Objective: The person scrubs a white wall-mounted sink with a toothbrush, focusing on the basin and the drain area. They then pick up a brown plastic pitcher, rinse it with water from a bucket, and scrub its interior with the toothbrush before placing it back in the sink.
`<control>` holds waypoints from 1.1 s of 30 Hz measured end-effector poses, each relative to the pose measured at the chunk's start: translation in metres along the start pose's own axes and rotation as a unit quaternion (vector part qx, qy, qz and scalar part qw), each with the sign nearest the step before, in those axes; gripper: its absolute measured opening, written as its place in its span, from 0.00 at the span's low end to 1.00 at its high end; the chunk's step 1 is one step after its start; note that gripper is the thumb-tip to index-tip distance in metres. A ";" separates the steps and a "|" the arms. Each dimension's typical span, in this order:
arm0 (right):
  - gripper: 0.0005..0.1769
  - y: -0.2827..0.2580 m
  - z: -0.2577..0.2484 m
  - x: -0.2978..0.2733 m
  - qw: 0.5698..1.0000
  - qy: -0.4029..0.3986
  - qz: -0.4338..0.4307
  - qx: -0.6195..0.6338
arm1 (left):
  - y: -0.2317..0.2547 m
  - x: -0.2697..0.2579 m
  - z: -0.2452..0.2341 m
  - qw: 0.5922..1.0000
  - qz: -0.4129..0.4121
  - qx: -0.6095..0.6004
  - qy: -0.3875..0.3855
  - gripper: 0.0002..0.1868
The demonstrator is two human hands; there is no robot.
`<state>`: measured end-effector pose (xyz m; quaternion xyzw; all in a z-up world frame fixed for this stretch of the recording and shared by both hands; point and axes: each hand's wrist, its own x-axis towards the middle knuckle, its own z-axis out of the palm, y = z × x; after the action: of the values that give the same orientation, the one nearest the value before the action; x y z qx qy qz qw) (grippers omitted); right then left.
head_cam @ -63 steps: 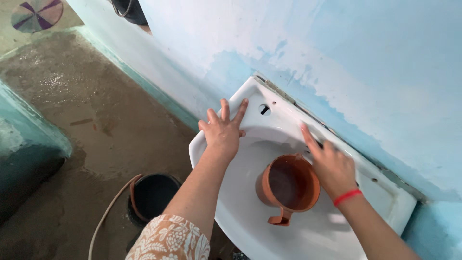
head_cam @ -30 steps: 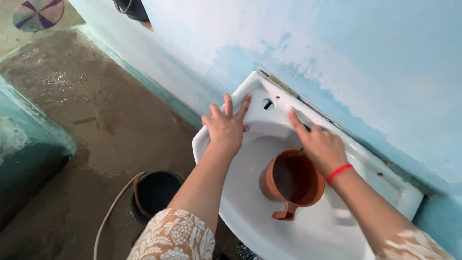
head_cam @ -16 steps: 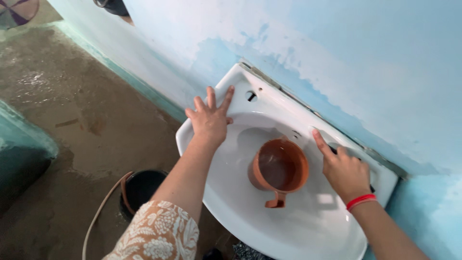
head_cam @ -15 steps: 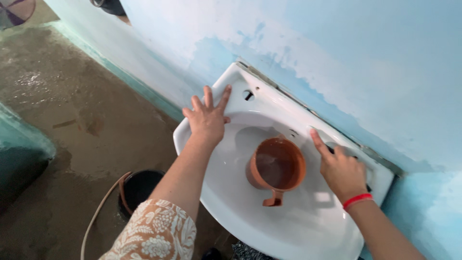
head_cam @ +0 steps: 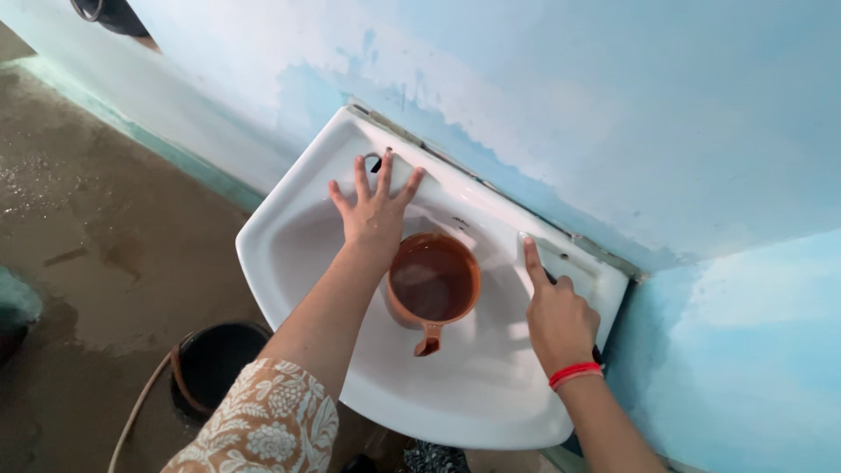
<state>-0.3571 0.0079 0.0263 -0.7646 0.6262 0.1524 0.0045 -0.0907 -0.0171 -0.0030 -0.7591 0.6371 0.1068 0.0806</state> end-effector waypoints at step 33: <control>0.49 0.039 0.038 -0.045 0.988 -0.003 0.094 0.126 | 0.196 -0.027 0.004 0.993 0.056 -0.088 -0.058 0.69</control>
<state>-0.4108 0.0500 0.0085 -0.6951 0.7095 0.0744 0.0885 -0.2878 -0.0252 0.0033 -0.7189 0.6608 0.2110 0.0441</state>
